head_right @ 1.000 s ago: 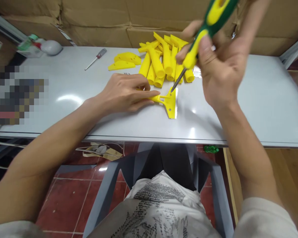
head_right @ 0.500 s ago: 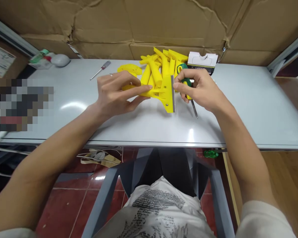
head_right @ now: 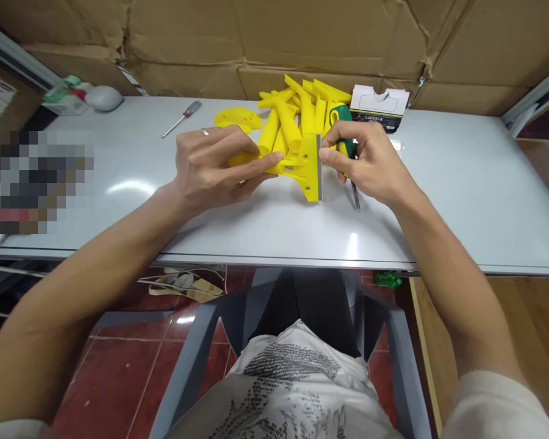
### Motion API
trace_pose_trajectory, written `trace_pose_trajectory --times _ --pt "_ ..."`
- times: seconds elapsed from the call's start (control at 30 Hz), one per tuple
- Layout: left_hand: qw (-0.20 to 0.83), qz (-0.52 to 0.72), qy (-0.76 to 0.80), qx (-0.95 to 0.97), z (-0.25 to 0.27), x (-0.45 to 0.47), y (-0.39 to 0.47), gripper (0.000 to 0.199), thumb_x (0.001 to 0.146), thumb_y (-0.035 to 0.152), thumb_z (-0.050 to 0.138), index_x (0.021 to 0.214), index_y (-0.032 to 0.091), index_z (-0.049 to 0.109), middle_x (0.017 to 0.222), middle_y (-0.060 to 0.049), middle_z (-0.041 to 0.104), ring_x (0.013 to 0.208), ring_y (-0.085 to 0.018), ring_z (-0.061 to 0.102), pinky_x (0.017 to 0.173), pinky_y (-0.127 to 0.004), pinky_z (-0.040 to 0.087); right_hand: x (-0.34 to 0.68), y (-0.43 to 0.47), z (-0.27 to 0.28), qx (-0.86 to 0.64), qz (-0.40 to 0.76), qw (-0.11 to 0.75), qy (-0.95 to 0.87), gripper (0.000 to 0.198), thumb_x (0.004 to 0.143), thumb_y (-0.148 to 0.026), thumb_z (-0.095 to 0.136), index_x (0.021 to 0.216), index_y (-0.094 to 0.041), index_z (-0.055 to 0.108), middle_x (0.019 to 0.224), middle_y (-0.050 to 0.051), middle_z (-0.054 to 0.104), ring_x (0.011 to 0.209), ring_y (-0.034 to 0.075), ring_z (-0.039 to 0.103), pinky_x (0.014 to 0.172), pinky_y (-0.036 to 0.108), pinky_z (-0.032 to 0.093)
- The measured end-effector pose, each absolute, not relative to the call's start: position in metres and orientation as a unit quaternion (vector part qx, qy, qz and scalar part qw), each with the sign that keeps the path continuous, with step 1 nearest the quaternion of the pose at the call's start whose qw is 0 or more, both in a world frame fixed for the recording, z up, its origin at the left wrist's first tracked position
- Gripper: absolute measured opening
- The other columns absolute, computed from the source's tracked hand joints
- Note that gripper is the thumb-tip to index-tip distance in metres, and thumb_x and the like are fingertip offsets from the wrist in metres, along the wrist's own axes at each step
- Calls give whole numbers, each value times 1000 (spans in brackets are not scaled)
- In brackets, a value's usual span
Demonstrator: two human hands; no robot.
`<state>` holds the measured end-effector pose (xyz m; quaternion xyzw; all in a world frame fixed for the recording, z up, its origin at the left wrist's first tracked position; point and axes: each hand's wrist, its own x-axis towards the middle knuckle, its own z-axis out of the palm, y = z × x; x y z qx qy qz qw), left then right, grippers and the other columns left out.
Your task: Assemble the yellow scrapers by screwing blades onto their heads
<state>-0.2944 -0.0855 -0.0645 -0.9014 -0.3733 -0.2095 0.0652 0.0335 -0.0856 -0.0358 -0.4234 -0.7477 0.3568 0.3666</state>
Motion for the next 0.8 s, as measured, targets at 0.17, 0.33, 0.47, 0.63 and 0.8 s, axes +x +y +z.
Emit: trace_pose_trajectory --times 0.17,0.33,0.47,0.63,0.8 --pt "130 -209 -364 -898 -61 -299 -79 50 130 66 52 151 39 88 130 -11 88 122 -35 86 100 -52 65 39 -81 -36 -419 342 368 -756 61 95 -86 99 98 -29 78 105 6 83 68 20 65 66 46 63" --pt "84 -181 -334 -921 -61 -300 -80 43 124 62 65 141 34 94 124 -11 90 105 -33 84 80 -46 55 49 -79 -34 -463 316 429 -709 39 105 -58 96 136 -39 87 134 5 84 71 19 72 65 45 67" --pt "68 -113 -347 -929 -63 -289 -90 23 120 44 78 126 30 95 124 -10 92 116 -34 86 79 -41 48 60 -81 -24 -480 276 309 -773 71 98 -44 95 166 -44 75 133 8 87 75 27 78 68 50 69" --pt "29 -136 -369 -919 -53 -301 -82 28 125 51 75 129 31 95 129 -7 93 116 -29 85 83 -41 50 78 -73 -21 -452 129 115 -875 51 101 -45 86 150 -32 85 99 9 86 80 35 78 84 56 64" --pt "21 -196 -485 -852 -36 -354 -49 38 124 54 68 125 26 94 121 -4 91 91 -19 68 87 -43 51 89 -60 -35 -401 117 111 -902 38 105 -48 88 141 -37 91 109 6 91 89 32 80 86 47 62"
